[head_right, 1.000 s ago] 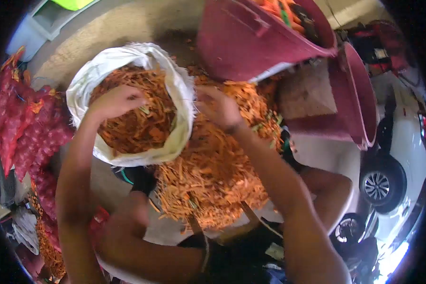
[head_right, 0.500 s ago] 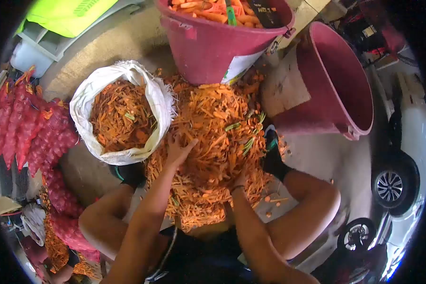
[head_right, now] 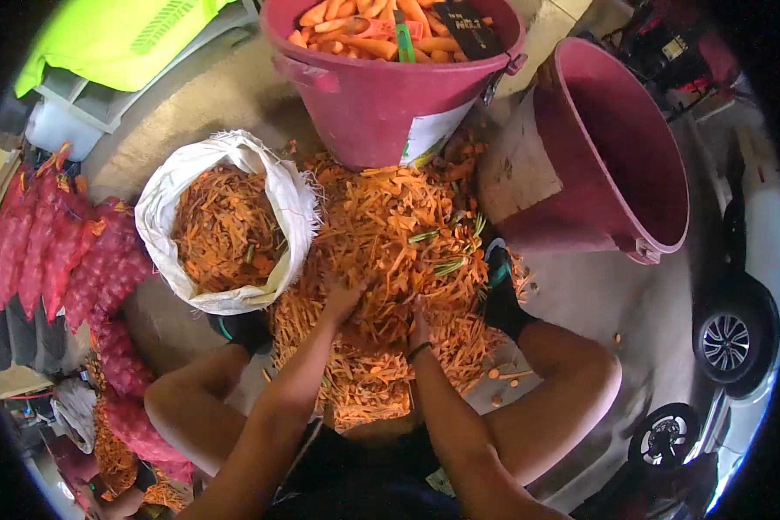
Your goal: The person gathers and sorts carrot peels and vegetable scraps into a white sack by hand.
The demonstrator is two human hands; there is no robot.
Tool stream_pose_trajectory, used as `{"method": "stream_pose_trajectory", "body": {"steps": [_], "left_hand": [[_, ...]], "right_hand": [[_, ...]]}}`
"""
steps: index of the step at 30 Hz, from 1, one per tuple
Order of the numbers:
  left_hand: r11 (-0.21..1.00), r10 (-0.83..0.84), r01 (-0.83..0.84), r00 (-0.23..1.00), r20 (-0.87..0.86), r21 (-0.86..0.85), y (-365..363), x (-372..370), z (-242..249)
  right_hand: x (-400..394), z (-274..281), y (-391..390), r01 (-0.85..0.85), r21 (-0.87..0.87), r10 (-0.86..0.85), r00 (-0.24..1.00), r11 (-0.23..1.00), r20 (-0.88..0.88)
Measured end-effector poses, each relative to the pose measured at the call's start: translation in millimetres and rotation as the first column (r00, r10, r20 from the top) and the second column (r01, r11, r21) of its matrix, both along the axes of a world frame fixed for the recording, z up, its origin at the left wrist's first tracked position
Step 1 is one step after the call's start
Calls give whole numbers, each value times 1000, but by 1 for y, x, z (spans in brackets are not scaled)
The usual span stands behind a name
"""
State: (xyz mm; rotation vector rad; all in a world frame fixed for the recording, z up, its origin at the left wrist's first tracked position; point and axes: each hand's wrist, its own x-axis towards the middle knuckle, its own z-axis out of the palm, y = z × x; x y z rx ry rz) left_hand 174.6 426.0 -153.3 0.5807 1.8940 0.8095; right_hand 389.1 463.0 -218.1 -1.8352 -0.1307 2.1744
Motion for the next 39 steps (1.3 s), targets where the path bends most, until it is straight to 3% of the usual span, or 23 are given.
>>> {"method": "stream_pose_trajectory", "body": {"steps": [1,3,6,8,9,11,12,14,15,18,19,22,24,26,28,30,31,32,34,36,37,39], "left_hand": [[995,-15,9,998,62,96,-4,-3,7],[969,98,-136,978,184,205,-10,14,24],[993,80,-92,986,146,75,-10,18,74],[987,35,-78,956,291,141,-15,14,84],[982,4,-72,931,365,173,-19,11,91],[982,-74,23,958,276,186,-23,0,108],[980,-113,69,966,231,189,-23,-8,114],[898,-91,50,993,72,437,-18,-16,105],[833,-62,55,998,-5,551,-15,-23,102],[852,-87,47,995,51,522,-9,-69,153],[860,-103,42,990,92,509,-7,-87,174],[838,-150,-41,941,302,545,-20,-149,231],[722,-148,-203,889,434,662,-38,-188,260],[648,-4,-257,940,341,717,-51,-232,242],[710,204,-417,893,401,568,-68,-279,207],[843,216,-148,974,-74,517,-87,-350,126],[888,192,-25,927,-322,458,-92,-369,105],[929,162,62,819,-550,366,-97,-388,85],[974,92,150,430,-898,172,-113,-400,95],[914,369,-114,635,-679,390,-123,-404,115],[958,288,-120,409,-866,262,-134,-418,110],[932,361,-221,608,-707,287,-151,-450,61]], "right_hand": [[-5,7,0,-27,42,26,1000,999,11],[-3,3,-9,-67,143,72,997,987,-31],[36,-58,-37,-103,456,250,928,884,-275],[36,-52,-40,85,352,35,946,932,-321],[24,-13,-42,111,310,11,931,944,-365],[5,64,-49,164,216,-54,896,963,-440],[1,62,-51,205,242,-60,866,948,-497],[-10,56,-53,285,286,-59,794,915,-605],[-31,109,-52,271,356,-11,808,894,-589],[-83,165,-33,300,391,5,788,870,-616],[-113,200,-33,360,370,-91,811,857,-578],[-165,211,-15,276,430,-15,854,860,-520],[-206,215,-10,169,471,93,870,866,-484],[-261,211,-8,123,476,134,872,871,-470],[-323,178,-10,5,651,245,924,759,-294],[-381,164,-15,-106,845,444,881,524,-165],[-398,133,-14,-295,848,497,867,440,44],[-414,103,-14,-485,806,540,802,339,256],[-440,48,-13,-768,630,565,572,114,595],[-449,29,-9,-736,675,510,562,-51,651],[-447,22,-11,-718,684,491,553,-129,673],[-448,7,-15,-709,700,472,590,-85,654]]}}
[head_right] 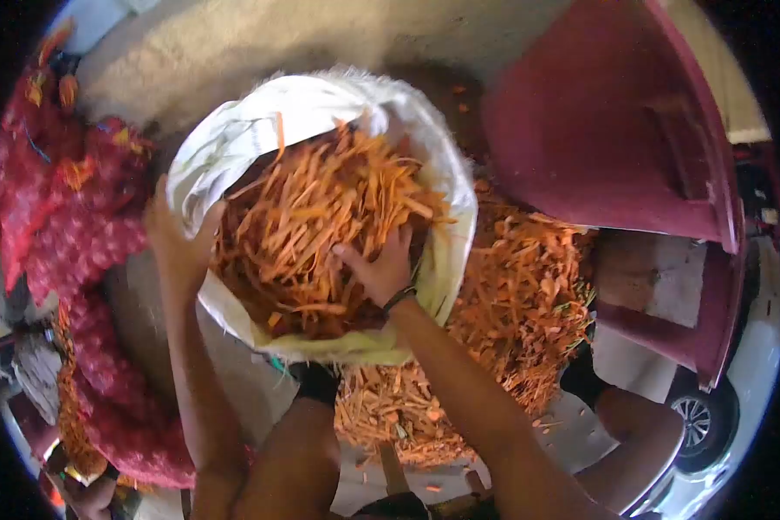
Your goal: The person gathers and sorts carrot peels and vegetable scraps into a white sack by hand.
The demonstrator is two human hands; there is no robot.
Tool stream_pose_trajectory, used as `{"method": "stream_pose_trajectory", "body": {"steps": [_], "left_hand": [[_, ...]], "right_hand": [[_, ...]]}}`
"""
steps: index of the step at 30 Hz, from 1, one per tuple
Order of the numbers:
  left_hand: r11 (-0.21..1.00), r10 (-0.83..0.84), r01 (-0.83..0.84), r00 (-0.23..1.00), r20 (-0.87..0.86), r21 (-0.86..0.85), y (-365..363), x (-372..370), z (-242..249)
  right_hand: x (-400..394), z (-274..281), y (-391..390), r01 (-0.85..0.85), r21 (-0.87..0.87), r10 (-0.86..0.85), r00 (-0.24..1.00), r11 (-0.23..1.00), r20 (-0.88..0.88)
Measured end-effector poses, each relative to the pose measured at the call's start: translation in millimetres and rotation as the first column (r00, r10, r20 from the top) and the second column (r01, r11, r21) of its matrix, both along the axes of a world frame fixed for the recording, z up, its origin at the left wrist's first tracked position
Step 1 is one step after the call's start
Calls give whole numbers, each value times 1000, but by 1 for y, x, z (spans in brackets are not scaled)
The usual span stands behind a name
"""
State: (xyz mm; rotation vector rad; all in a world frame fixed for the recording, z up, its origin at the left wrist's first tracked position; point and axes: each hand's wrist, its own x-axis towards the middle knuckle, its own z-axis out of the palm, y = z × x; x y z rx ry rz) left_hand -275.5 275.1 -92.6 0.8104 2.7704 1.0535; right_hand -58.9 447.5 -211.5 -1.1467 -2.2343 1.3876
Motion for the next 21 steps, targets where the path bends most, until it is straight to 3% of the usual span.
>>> {"method": "stream_pose_trajectory", "body": {"steps": [1,2,5,6,9,11,13,14,15,16,17,21], "left_hand": [[999,23,-28,993,114,43,-6,-12,-22],[985,166,-172,978,129,33,-8,-13,-45],[968,211,-193,972,108,-160,-25,-42,-63],[978,206,-203,944,257,-37,-27,-49,-55],[977,-32,-16,974,222,214,-4,-45,15],[972,-58,12,979,194,234,2,-40,37],[966,-74,27,982,174,258,-3,-32,50],[988,13,-33,991,135,151,-14,-33,56],[982,44,-64,992,118,176,-29,-35,58],[975,77,-95,992,96,202,-45,-41,60],[968,108,-123,991,80,219,-55,-45,60],[981,77,-83,996,40,174,-63,-49,50]], "right_hand": [[-3,-2,-3,22,-1,-22,999,1000,-25],[-6,7,-7,31,-40,-31,1000,999,-4],[-11,0,-8,-1,-218,-45,978,976,-204],[-14,1,-12,-45,-143,16,980,989,-198],[-33,23,-34,-220,122,230,971,968,-73],[-74,52,-54,-468,278,479,877,839,33],[-118,37,-89,-536,239,564,823,810,-64],[-154,13,-97,-617,420,643,759,665,98],[-189,-12,-106,-663,577,670,699,477,249],[-213,-22,-93,-697,629,664,654,344,361],[-226,-21,-66,-723,618,641,638,309,426],[-235,8,75,-767,484,513,641,421,571]]}}
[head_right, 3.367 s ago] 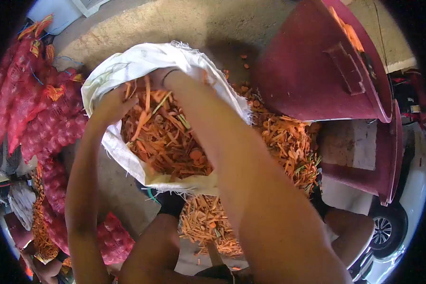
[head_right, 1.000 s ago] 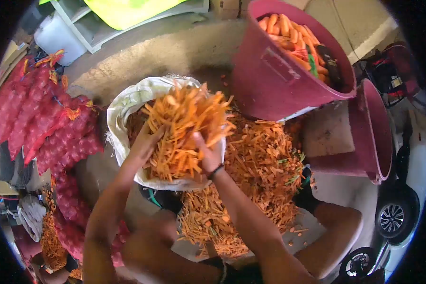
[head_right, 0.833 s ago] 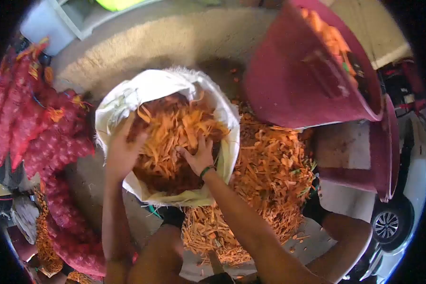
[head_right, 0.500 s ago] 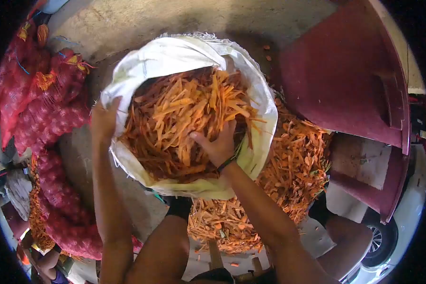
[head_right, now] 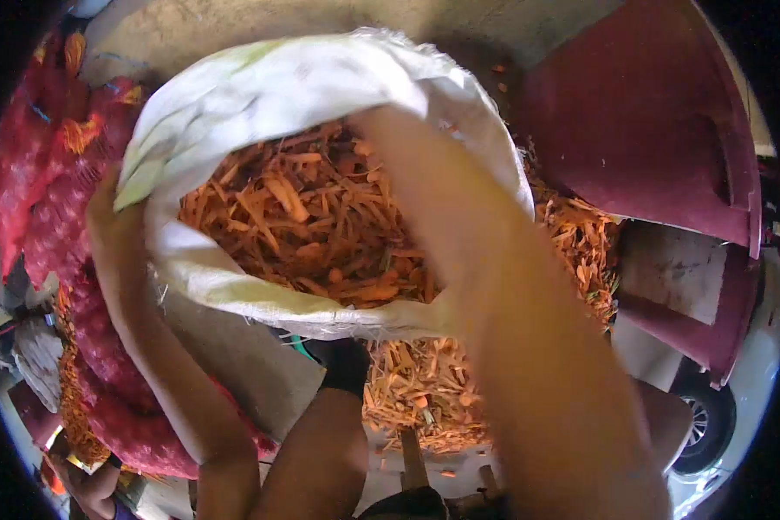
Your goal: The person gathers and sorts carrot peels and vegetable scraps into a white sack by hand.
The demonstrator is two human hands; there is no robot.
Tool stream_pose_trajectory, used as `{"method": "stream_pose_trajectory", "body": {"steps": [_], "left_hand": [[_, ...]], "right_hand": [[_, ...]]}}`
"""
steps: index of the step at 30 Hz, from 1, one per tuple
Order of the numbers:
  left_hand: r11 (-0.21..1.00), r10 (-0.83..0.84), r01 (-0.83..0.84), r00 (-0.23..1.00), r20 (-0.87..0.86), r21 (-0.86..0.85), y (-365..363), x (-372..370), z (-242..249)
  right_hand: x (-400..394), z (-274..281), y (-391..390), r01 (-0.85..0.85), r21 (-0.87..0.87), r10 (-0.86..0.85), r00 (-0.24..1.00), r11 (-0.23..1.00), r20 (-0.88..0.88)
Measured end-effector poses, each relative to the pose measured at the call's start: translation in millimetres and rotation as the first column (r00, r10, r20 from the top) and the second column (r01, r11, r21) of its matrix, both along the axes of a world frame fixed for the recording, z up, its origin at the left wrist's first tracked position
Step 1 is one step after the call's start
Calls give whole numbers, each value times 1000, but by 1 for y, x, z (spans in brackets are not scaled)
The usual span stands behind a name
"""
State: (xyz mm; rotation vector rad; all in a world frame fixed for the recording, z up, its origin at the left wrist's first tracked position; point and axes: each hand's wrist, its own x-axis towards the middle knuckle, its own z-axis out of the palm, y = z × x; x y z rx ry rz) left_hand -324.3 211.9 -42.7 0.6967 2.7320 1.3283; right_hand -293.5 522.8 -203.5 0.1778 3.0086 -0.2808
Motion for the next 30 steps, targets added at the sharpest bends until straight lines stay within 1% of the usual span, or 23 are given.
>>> {"method": "stream_pose_trajectory", "body": {"steps": [2,4,6,8,9,10,11,12,13,14,15,16,17,18,19,20,21,23,26,27,28,29,30], "left_hand": [[996,-85,86,996,-23,24,24,-1,-5],[995,-81,80,997,-15,-59,47,-10,-2],[987,-68,57,996,-64,-150,58,-7,4],[973,-45,9,987,-152,-229,63,1,5],[980,-99,87,993,-65,-177,66,20,25],[955,-98,2,946,-309,-296,58,33,20],[947,-119,-31,890,-440,-321,59,62,31],[938,-137,-78,812,-568,-337,59,89,45],[961,-219,126,890,-401,-245,62,120,54],[946,-322,302,918,-230,-119,67,157,62],[898,-434,438,898,-71,37,75,187,68],[773,-632,629,749,200,88,82,213,67],[623,-746,758,503,436,191,87,238,62],[518,-738,810,261,622,274,88,262,50],[329,-685,906,33,728,268,91,280,35],[204,-606,965,-6,795,163,91,299,31],[66,-518,996,-22,855,66,94,316,24],[-239,-528,954,28,849,-181,79,342,-27],[-12,-35,974,226,974,-226,61,369,-87],[467,266,825,212,940,-318,45,392,-115],[767,496,443,49,867,-464,20,424,-147],[889,315,348,11,949,-299,-24,475,-194],[962,254,137,-123,959,-237,-44,521,-209]], "right_hand": [[27,18,26,59,9,-59,998,998,27],[74,33,17,83,-60,-83,996,995,18],[145,51,-18,-11,-231,-4,998,973,-65],[230,63,-44,-207,-370,144,971,906,-190],[271,84,-50,-155,-381,89,979,911,-184],[312,106,-52,-102,-388,33,983,916,-180],[367,98,-51,128,-526,-241,958,841,-153],[427,82,-50,319,-647,-490,866,692,-98],[476,86,-56,491,-714,-732,679,500,-45],[525,90,-62,592,-762,-901,434,261,29],[575,77,-61,717,-676,-960,275,170,50],[628,57,-63,817,-575,-993,104,54,56],[677,32,-64,874,-477,-995,-68,-95,72],[721,4,-64,901,-364,-971,-227,-237,70],[765,-25,-64,885,-261,-922,-382,-385,62],[802,-54,-66,816,-235,-848,-522,-529,97],[823,-75,-68,721,-291,-777,-598,-629,197],[858,-108,-72,411,-450,-602,-641,-793,476],[888,-153,-75,-1,-560,-486,-496,-828,720],[902,-174,-76,-182,-598,-471,-457,-780,754],[899,-181,-82,-533,-616,-391,-481,-580,785],[896,-191,-88,-788,-556,-308,-477,-266,823],[895,-201,-98,-895,-433,-234,-447,108,864]]}}
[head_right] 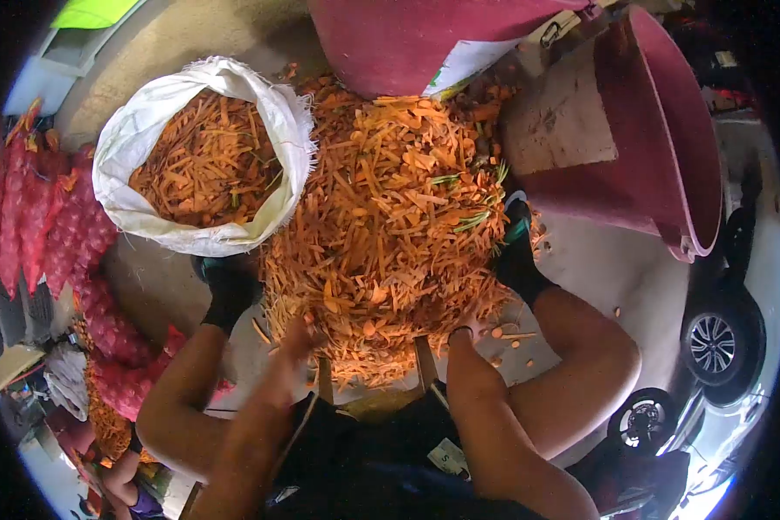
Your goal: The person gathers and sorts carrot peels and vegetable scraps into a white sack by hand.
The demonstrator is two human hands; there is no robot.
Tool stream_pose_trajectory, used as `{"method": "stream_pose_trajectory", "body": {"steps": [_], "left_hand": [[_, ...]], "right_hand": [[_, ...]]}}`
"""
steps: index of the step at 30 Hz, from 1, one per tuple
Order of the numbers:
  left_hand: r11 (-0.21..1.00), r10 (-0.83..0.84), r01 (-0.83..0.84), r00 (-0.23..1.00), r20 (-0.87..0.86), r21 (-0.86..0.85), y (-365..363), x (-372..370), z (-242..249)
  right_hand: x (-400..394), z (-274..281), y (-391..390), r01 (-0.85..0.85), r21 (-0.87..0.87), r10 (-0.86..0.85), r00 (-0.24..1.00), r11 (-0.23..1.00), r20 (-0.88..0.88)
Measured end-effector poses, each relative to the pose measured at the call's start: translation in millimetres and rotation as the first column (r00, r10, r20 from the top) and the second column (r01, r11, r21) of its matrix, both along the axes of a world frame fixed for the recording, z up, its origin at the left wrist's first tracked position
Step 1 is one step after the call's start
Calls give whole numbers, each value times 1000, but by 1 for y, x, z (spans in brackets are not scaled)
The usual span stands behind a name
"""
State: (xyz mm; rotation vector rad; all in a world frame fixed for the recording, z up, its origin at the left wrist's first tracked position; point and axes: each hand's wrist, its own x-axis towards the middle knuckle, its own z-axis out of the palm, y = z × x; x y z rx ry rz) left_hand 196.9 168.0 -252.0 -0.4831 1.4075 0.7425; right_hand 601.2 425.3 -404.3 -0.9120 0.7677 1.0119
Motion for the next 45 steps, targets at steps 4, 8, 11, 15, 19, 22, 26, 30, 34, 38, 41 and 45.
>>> {"method": "stream_pose_trajectory", "body": {"steps": [4,8,11,15,19,22,26,30,34,38,41,45], "left_hand": [[691,718,-704,694,46,-165,2,114,4],[541,830,-824,555,-49,-171,24,133,0],[492,856,-854,510,-82,-169,35,134,-2],[453,875,-877,472,-110,-160,45,131,-3],[419,888,-896,438,-137,-147,56,126,-8],[415,885,-894,439,-152,-166,76,125,-13],[522,850,-851,525,-53,-58,90,114,1],[663,742,-742,669,40,99,68,108,-26],[764,617,-627,779,107,153,70,91,-30],[813,308,-430,890,337,393,66,64,-44],[856,133,-192,979,154,479,94,53,-7],[946,-195,198,980,-38,257,151,25,112]], "right_hand": [[21,-23,-11,558,283,-457,817,780,-352],[-9,31,-4,638,329,-430,737,696,-521],[-24,18,1,401,397,-302,908,826,-290],[-49,24,-4,-336,-100,350,904,937,247],[-79,47,-9,-671,-551,868,395,496,300],[-83,53,-16,-694,-650,950,199,311,242],[-114,75,-12,-644,-759,983,59,-96,-174],[-122,86,-10,-726,-668,972,-1,-162,-234],[-114,79,-15,-829,-538,981,-62,-153,-183],[-116,94,-7,-887,-429,982,-117,-169,-146],[-122,108,-7,-937,-319,988,-118,-144,-101],[-143,143,-12,-985,-136,994,-107,-110,-32]]}}
